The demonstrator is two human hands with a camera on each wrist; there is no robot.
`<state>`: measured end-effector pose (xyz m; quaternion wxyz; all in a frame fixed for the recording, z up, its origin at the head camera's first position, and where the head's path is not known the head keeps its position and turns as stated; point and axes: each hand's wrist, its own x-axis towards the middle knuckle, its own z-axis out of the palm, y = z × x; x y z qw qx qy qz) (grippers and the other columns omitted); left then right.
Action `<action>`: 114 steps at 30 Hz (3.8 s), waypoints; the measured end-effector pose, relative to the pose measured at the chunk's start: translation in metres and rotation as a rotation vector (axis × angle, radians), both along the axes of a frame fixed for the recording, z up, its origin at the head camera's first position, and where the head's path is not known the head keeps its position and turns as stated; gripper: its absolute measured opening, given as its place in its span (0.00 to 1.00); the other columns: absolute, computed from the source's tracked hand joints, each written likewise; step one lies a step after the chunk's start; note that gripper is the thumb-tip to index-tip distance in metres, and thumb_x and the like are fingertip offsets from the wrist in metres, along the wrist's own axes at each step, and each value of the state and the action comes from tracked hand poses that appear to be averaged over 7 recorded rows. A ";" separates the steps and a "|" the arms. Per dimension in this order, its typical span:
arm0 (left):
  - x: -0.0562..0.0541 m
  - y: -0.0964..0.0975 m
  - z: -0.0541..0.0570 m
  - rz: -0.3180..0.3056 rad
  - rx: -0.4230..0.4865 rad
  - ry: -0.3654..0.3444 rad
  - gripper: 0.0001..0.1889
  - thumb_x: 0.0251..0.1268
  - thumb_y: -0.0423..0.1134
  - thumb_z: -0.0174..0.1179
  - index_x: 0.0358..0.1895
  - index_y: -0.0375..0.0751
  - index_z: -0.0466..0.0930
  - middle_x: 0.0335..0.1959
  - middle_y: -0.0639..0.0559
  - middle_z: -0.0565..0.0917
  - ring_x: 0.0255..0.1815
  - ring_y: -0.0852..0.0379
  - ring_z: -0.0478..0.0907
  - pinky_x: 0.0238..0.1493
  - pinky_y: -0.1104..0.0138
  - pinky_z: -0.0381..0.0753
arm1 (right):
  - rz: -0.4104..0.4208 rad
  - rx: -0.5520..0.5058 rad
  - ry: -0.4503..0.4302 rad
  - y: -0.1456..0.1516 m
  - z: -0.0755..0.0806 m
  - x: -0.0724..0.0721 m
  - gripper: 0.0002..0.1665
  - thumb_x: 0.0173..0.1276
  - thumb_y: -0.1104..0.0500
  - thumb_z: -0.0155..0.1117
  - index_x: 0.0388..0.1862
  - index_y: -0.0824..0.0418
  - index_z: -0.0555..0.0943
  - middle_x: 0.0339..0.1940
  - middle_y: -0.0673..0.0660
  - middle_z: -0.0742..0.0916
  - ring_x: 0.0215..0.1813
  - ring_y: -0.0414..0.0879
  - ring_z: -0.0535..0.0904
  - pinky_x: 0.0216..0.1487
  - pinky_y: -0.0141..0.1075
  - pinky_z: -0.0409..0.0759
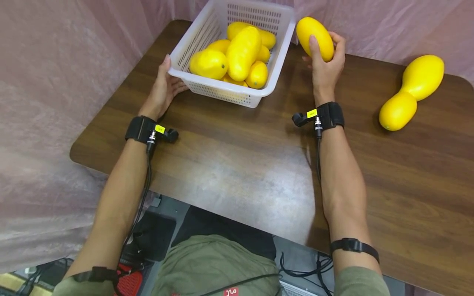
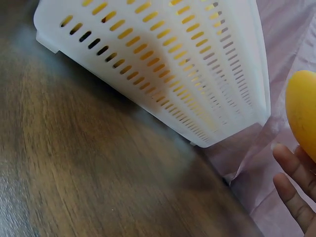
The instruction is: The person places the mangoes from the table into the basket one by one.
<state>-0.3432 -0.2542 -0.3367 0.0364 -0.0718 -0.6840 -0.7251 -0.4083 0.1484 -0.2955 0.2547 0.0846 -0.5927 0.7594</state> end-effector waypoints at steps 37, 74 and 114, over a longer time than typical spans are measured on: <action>-0.002 0.000 -0.001 -0.003 0.003 -0.002 0.32 0.79 0.63 0.36 0.70 0.45 0.69 0.60 0.37 0.79 0.62 0.46 0.76 0.67 0.59 0.71 | 0.143 0.233 0.058 -0.034 0.021 0.022 0.15 0.69 0.57 0.67 0.52 0.60 0.81 0.40 0.58 0.82 0.28 0.48 0.80 0.32 0.32 0.82; 0.000 -0.003 0.000 0.001 0.000 -0.003 0.31 0.79 0.63 0.35 0.71 0.46 0.67 0.60 0.38 0.79 0.61 0.46 0.76 0.67 0.59 0.71 | 0.079 1.176 -0.174 -0.067 0.034 0.031 0.34 0.80 0.42 0.46 0.81 0.51 0.61 0.83 0.55 0.57 0.82 0.46 0.44 0.79 0.36 0.45; 0.002 0.004 -0.007 -0.029 -0.001 0.013 0.32 0.79 0.63 0.35 0.73 0.47 0.67 0.61 0.38 0.79 0.62 0.46 0.76 0.68 0.58 0.70 | -0.089 1.034 -0.242 0.005 0.060 0.060 0.35 0.77 0.43 0.52 0.79 0.53 0.65 0.80 0.55 0.62 0.79 0.45 0.51 0.77 0.35 0.49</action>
